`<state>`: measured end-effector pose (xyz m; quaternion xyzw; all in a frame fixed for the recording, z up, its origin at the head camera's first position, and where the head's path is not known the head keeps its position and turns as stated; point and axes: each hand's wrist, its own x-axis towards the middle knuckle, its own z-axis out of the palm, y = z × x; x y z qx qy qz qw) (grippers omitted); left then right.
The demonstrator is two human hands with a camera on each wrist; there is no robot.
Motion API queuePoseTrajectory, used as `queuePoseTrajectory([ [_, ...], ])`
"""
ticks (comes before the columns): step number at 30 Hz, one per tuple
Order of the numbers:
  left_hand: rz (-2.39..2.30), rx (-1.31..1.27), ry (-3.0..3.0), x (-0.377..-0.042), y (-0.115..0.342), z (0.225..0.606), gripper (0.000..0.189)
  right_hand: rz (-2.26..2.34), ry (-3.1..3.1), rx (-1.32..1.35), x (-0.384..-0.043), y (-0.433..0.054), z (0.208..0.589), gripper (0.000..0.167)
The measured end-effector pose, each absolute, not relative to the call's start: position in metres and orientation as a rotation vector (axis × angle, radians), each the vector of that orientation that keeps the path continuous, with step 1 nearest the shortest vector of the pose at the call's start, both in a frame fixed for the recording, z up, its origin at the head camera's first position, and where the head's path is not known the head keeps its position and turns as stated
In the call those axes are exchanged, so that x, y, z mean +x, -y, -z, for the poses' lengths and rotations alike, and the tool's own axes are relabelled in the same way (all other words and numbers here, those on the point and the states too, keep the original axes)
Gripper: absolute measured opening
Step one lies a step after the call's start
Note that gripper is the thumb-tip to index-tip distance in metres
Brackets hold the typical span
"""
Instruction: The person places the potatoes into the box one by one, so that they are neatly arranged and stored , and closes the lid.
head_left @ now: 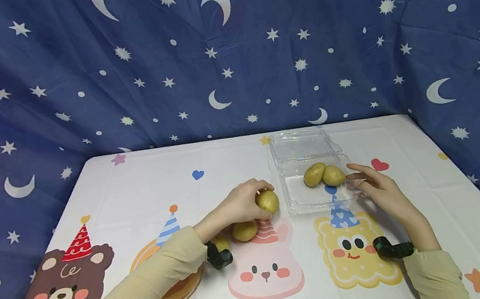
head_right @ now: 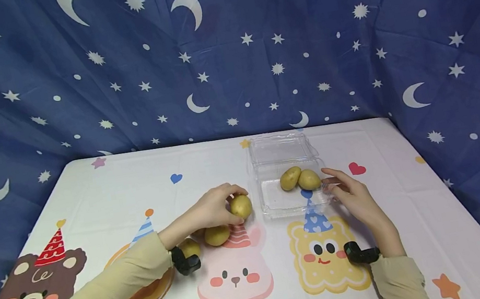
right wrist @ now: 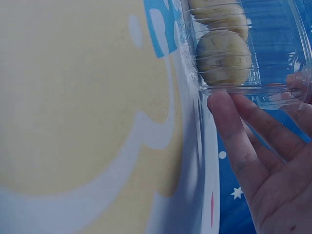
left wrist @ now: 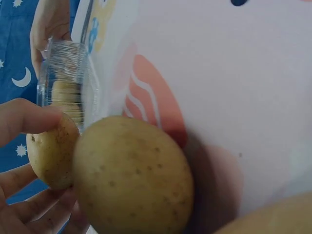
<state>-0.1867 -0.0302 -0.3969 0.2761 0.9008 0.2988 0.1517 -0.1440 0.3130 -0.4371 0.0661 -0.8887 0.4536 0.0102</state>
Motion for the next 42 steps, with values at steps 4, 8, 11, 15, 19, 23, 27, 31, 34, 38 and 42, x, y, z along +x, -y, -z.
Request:
queuePoseTrajectory([
  [4, -0.886, 0.806, -2.597, -0.187, 0.029, 0.395, 0.058, -1.421, 2.770, 0.205, -0.144, -0.313, 0.437, 0.045],
  [8, -0.915, 0.811, -2.591, -0.188, 0.028, 0.391, 0.059, -1.426, 2.767, 0.206, -0.143, -0.313, 0.437, 0.045],
  [11, -0.933, 0.819, -2.587, -0.190, 0.025, 0.388, 0.060, -1.430, 2.766, 0.208, -0.143, -0.313, 0.437, 0.045],
  [15, -0.942, 0.849, -2.601, -0.190, 0.019, 0.382, 0.059, -1.434, 2.758, 0.217, -0.143, -0.313, 0.437, 0.045],
  [19, -0.953, 0.862, -2.615, -0.191, 0.013, 0.376, 0.058, -1.429, 2.757, 0.223, -0.143, -0.314, 0.437, 0.045],
  [23, -0.978, 0.856, -2.610, -0.192, 0.006, 0.372, 0.059, -1.423, 2.761, 0.220, -0.143, -0.314, 0.437, 0.045],
  [27, -0.993, 0.859, -2.607, -0.194, -0.001, 0.370, 0.060, -1.426, 2.762, 0.223, -0.143, -0.314, 0.437, 0.045],
  [31, -0.972, 0.870, -2.623, -0.198, -0.009, 0.368, 0.060, -1.425, 2.763, 0.230, -0.144, -0.314, 0.437, 0.046],
  [34, -0.958, 0.875, -2.640, -0.202, -0.015, 0.368, 0.060, -1.416, 2.765, 0.232, -0.144, -0.314, 0.437, 0.045],
  [38, -0.947, 0.869, -2.677, -0.207, -0.023, 0.369, 0.060, -1.406, 2.770, 0.224, -0.144, -0.314, 0.436, 0.045],
  [42, -0.913, 0.861, -2.724, -0.211, -0.031, 0.374, 0.060, -1.415, 2.772, 0.215, -0.144, -0.313, 0.437, 0.045],
])
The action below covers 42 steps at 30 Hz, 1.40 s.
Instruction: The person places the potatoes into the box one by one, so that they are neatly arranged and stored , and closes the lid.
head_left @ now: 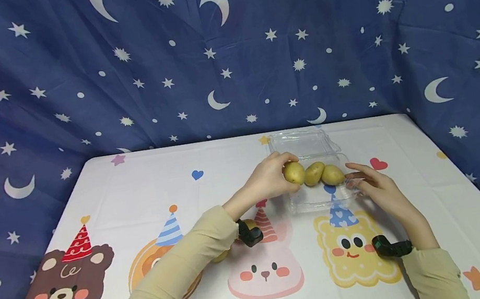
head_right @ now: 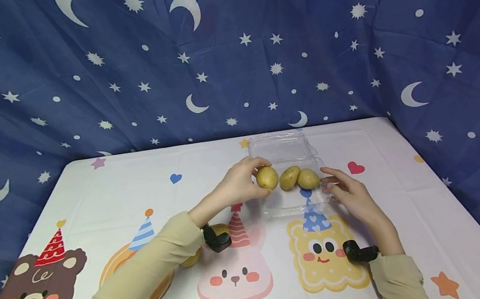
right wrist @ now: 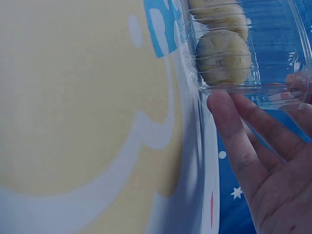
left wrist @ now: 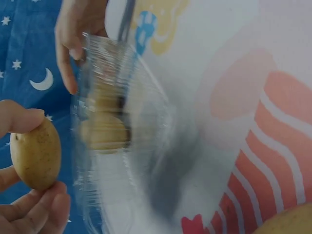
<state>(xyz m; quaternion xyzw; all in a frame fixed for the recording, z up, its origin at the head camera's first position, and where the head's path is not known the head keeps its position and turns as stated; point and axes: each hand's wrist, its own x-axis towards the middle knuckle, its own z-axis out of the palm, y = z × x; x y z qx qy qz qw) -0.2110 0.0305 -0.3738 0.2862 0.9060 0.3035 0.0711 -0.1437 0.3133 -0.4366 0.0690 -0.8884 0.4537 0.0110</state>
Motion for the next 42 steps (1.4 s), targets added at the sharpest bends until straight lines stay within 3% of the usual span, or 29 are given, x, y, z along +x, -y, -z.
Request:
queuePoseTrajectory([
  [25, -0.427, 1.030, -2.996, -0.223, -0.052, 0.410, 0.058, -1.405, 2.763, 0.236, -0.143, -0.313, 0.438, 0.045],
  [42, -0.461, 1.026, -2.980, -0.217, -0.056, 0.413, 0.058, -1.405, 2.772, 0.229, -0.142, -0.312, 0.435, 0.045],
])
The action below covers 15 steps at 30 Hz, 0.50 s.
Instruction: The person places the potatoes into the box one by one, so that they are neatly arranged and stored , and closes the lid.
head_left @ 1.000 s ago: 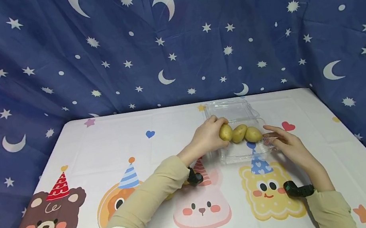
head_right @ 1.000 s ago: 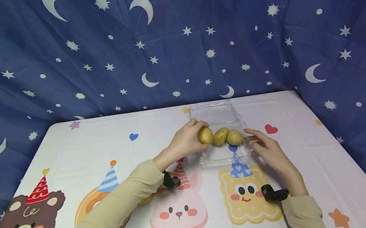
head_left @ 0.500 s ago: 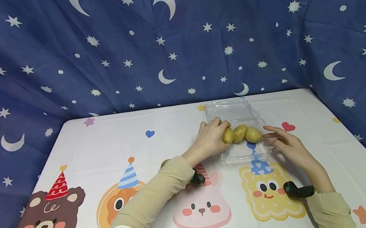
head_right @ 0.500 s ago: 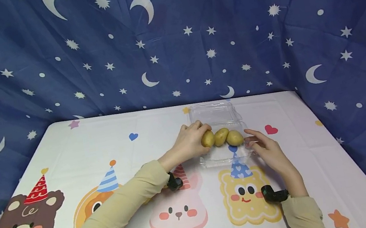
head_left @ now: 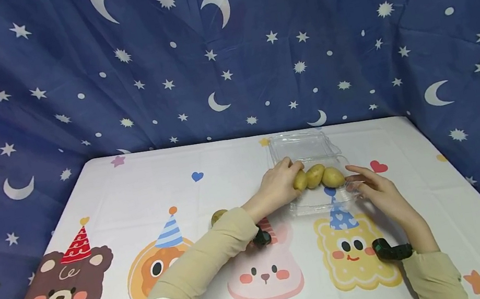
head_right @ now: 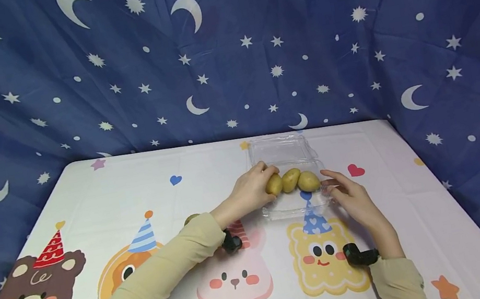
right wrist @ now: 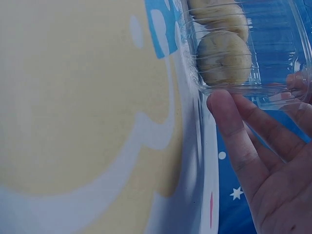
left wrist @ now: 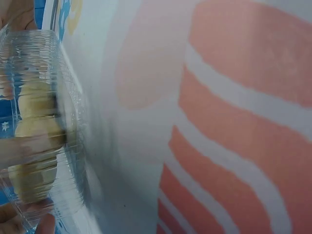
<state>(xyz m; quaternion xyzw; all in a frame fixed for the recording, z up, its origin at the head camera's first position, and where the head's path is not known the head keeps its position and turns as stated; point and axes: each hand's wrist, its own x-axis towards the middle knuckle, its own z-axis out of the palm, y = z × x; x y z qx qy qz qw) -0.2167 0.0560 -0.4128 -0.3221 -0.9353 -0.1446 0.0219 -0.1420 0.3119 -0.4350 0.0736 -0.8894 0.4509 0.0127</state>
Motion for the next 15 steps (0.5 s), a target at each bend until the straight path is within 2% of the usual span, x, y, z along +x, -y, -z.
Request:
queuePoseTrajectory([
  [15, 0.471, -0.958, 2.830, -0.2136, -0.0546, 0.4156, 0.043, -1.436, 2.758, 0.229, -0.1406, -0.3109, 0.4331, 0.046],
])
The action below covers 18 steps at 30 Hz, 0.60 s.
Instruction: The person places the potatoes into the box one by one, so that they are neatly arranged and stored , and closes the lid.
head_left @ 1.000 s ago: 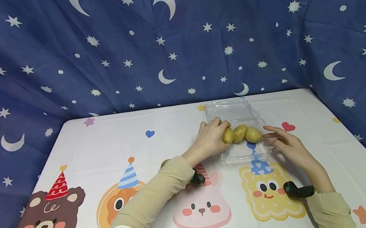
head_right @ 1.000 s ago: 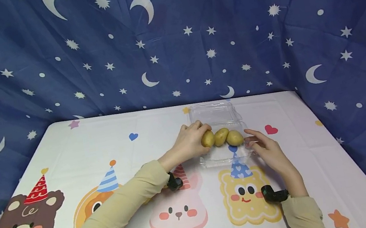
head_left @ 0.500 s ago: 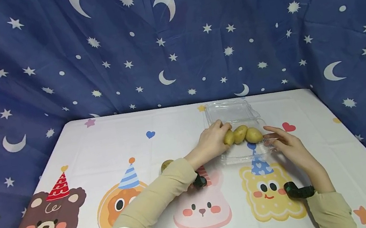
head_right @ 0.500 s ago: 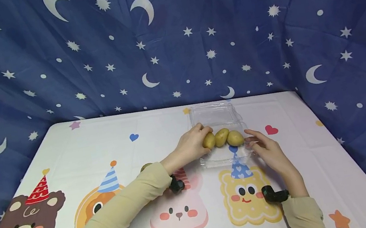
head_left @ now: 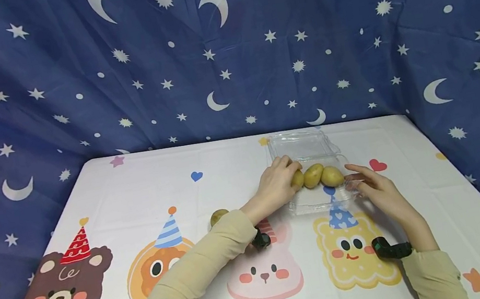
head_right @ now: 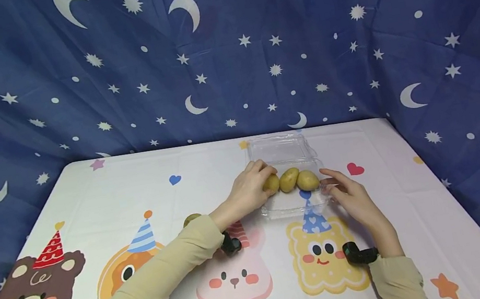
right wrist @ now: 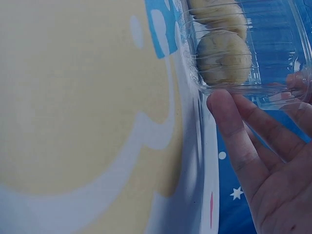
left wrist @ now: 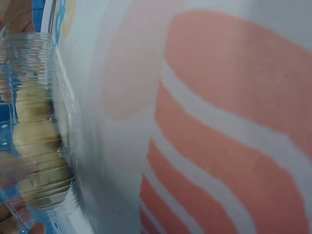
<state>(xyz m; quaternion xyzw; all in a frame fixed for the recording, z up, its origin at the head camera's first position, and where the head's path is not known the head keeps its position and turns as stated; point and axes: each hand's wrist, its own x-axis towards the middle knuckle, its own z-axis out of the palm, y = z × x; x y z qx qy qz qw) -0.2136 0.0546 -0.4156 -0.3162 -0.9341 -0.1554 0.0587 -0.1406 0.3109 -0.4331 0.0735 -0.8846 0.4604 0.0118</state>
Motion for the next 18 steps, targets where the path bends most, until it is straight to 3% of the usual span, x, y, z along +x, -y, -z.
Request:
queuePoseTrajectory([
  [18, 0.562, -0.957, 2.824, -0.2061, -0.0460, 0.4122, 0.040, -1.438, 2.773, 0.195, -0.1415, -0.3116, 0.4336, 0.046],
])
